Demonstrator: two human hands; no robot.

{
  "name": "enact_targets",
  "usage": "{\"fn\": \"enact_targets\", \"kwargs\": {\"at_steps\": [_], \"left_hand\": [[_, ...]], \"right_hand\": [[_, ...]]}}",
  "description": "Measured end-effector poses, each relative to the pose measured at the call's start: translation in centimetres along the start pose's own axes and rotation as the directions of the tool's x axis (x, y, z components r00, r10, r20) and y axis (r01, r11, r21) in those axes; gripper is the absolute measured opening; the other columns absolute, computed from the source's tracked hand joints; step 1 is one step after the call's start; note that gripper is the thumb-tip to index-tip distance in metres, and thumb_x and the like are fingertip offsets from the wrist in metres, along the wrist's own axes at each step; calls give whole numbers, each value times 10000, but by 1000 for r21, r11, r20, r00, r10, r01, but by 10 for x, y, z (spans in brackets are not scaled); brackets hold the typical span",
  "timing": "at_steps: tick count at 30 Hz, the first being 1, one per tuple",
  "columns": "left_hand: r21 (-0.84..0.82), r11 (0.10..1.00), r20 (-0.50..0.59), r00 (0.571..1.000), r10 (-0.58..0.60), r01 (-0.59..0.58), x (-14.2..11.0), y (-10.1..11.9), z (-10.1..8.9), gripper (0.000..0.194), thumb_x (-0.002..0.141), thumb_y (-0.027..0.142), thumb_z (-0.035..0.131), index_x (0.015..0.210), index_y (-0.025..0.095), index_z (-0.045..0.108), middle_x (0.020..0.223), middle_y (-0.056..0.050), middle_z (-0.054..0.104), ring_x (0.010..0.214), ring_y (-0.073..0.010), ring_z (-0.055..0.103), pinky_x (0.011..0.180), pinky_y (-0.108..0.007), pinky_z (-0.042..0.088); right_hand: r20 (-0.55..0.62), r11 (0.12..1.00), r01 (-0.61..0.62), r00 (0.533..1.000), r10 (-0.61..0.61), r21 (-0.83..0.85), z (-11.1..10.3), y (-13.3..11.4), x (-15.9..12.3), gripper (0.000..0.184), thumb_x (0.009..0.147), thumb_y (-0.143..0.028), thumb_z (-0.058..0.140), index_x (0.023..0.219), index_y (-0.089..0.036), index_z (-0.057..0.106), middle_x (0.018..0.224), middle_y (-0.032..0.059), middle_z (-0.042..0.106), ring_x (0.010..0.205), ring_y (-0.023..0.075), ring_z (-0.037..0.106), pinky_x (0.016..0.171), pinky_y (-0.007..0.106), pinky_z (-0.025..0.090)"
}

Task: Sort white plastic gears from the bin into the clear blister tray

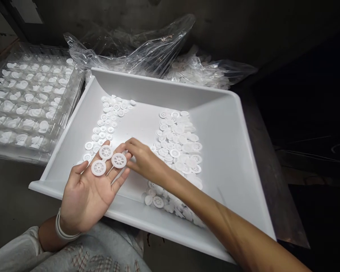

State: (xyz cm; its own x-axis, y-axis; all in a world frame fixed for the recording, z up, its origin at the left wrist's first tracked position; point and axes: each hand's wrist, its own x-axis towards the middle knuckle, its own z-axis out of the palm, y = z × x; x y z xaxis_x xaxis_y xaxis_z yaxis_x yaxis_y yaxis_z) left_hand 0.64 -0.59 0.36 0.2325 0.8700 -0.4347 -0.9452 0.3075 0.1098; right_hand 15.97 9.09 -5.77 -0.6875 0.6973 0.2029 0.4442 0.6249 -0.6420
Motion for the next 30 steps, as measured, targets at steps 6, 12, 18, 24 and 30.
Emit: {"fn": "enact_targets", "kwargs": {"at_steps": [6,12,18,24,30], "left_hand": [[-18,992,-68,990,120,-122,3,-2,2,482,946,348,374,1420,272,418,1372,-49,597,1297,-184,555,1112,-343,411],[-3,995,-29,994,103,-103,6,0,2,494,940,334,334,1419,260,426,1419,-54,554,1363,-247,484,1052,-383,454],[-5,992,7,992,126,-126,8,1,1,494,937,332,321,1413,264,437,1443,-46,529,1396,-259,442,1056,-405,447],[1,987,-50,986,161,-161,8,0,2,474,945,341,315,1393,244,434,1417,-67,549,1415,-245,419,1093,-411,423],[-8,986,-49,985,164,-164,8,-2,-1,485,940,331,330,1406,227,409,1396,-78,569,1384,-234,463,1095,-398,433]], "right_hand": [[-245,982,51,969,-6,180,-39,-40,-1,193,864,-137,597,1030,-234,573,923,23,595,827,119,629,693,226,574],[-190,971,229,953,-238,-66,-21,-71,-14,255,832,-43,615,1017,-206,550,913,48,559,804,120,588,668,239,552],[-96,936,302,942,-323,-184,-22,-61,-15,211,838,-39,634,1015,-148,602,881,61,588,767,116,562,625,240,499],[-24,888,394,911,-411,-238,-30,-58,-16,293,807,-40,669,1079,-133,615,864,76,662,701,136,559,570,276,449],[-28,896,389,915,-403,-213,-28,-55,-18,255,813,-29,658,1043,-121,599,832,70,663,688,126,535,559,263,436]]}}
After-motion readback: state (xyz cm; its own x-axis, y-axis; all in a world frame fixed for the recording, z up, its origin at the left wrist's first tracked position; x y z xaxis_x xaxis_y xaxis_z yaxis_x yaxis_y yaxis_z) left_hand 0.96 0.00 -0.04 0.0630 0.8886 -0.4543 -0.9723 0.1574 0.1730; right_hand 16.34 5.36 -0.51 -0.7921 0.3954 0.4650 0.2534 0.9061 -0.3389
